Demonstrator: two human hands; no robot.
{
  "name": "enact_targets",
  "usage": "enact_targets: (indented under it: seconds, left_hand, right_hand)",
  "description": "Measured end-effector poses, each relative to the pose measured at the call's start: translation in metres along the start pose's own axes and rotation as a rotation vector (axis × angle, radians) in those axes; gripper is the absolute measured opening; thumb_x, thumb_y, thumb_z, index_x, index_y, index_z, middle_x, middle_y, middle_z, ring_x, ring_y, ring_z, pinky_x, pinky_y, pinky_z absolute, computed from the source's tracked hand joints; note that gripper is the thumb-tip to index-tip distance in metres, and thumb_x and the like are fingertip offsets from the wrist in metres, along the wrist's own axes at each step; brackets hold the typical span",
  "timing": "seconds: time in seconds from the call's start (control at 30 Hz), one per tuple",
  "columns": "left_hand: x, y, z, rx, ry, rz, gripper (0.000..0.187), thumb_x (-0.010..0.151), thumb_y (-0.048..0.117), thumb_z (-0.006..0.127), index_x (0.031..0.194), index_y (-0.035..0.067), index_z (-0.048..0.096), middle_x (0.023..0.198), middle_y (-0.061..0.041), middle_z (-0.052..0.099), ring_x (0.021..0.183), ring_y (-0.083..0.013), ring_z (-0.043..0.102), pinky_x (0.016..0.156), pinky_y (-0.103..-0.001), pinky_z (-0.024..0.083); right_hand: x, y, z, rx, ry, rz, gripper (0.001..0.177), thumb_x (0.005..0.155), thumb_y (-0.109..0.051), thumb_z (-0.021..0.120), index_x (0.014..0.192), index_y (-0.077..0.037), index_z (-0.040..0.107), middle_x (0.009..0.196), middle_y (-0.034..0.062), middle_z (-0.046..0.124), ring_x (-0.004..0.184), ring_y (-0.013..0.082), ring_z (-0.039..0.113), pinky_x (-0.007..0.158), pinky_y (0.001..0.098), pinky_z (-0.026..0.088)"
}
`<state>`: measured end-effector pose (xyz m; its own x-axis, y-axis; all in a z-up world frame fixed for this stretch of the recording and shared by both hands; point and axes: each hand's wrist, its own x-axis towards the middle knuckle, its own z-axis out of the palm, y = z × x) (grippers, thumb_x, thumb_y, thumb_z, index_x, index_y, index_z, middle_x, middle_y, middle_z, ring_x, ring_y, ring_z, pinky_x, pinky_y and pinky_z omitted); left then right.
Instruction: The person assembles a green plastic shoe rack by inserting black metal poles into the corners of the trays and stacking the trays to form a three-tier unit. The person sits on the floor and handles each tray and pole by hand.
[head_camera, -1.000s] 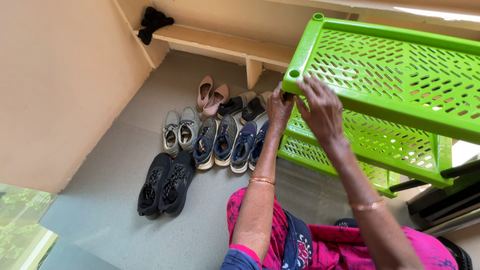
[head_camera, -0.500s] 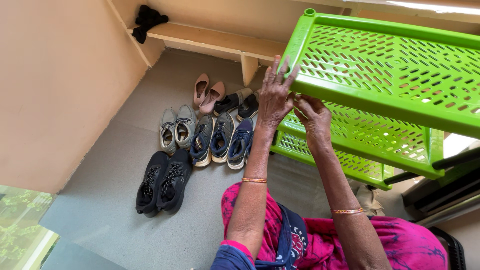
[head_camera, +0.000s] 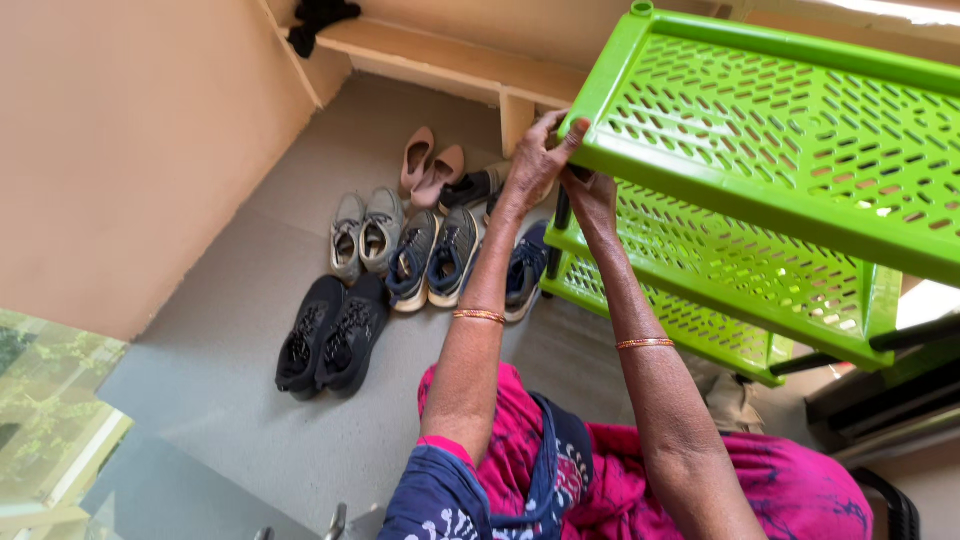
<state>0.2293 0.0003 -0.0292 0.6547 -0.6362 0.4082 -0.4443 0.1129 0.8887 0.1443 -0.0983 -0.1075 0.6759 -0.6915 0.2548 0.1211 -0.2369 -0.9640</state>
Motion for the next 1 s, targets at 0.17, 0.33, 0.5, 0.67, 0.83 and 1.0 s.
enact_targets:
  seconds: [0.17, 0.33, 0.5, 0.67, 0.83, 1.0]
  left_hand:
    - [0.022, 0.008, 0.017, -0.016, 0.018, -0.163, 0.081, 0.081, 0.068, 0.067, 0.127, 0.001, 0.067, 0.113, -0.019, 0.076, 0.105, -0.0257, 0.074, 0.093, -0.04, 0.057]
    - [0.029, -0.003, 0.023, -0.096, 0.031, -0.24, 0.081, 0.087, 0.069, 0.061, 0.13, 0.0, 0.068, 0.118, -0.022, 0.075, 0.112, -0.0288, 0.072, 0.098, -0.041, 0.054]
    - [0.007, 0.008, 0.001, 0.098, 0.084, 0.038, 0.092, 0.085, 0.074, 0.063, 0.146, 0.006, 0.055, 0.142, -0.021, 0.062, 0.136, -0.0316, 0.058, 0.114, -0.043, 0.048]
    - [-0.023, 0.034, -0.001, 0.844, 0.174, 0.561, 0.109, 0.065, 0.075, 0.079, 0.146, 0.009, 0.048, 0.153, -0.021, 0.046, 0.144, -0.0376, 0.041, 0.117, -0.055, 0.035]
    - [-0.023, 0.022, 0.003, 0.932, 0.043, 0.642, 0.092, 0.076, 0.033, 0.084, 0.153, 0.004, 0.044, 0.158, -0.021, 0.045, 0.151, -0.0355, 0.04, 0.128, -0.05, 0.032]
    - [-0.005, 0.009, 0.004, 1.025, -0.038, 0.703, 0.078, 0.072, 0.005, 0.072, 0.144, -0.013, 0.047, 0.147, -0.034, 0.05, 0.142, -0.043, 0.049, 0.125, -0.047, 0.036]
  right_hand:
    - [0.022, 0.019, 0.006, -0.047, -0.099, -0.281, 0.036, 0.097, -0.023, 0.067, 0.122, 0.003, 0.063, 0.105, 0.0096, 0.07, 0.098, 0.0201, 0.063, 0.088, 0.0379, 0.051]
    - [0.019, 0.016, 0.011, -0.03, -0.087, -0.205, 0.034, 0.095, -0.023, 0.067, 0.117, 0.004, 0.064, 0.097, 0.0096, 0.068, 0.089, 0.0189, 0.06, 0.081, 0.0384, 0.052]
    - [0.023, 0.03, 0.008, -0.06, -0.168, -0.046, 0.032, 0.095, -0.024, 0.067, 0.111, 0.004, 0.065, 0.089, 0.0106, 0.065, 0.082, 0.0208, 0.061, 0.076, 0.0409, 0.052]
    - [0.044, 0.101, 0.005, -0.329, -0.116, -0.563, 0.038, 0.107, -0.024, 0.064, 0.13, 0.005, 0.059, 0.117, 0.0215, 0.064, 0.108, 0.0326, 0.06, 0.093, 0.0466, 0.05]
    - [0.052, 0.137, 0.006, -0.385, -0.05, -0.506, 0.039, 0.098, -0.015, 0.064, 0.132, 0.003, 0.058, 0.124, 0.025, 0.066, 0.112, 0.0351, 0.062, 0.098, 0.0441, 0.051]
    - [0.037, 0.07, 0.008, -0.117, -0.106, -0.321, 0.041, 0.097, -0.02, 0.068, 0.129, 0.005, 0.058, 0.124, 0.0229, 0.069, 0.116, 0.0309, 0.065, 0.097, 0.0429, 0.052]
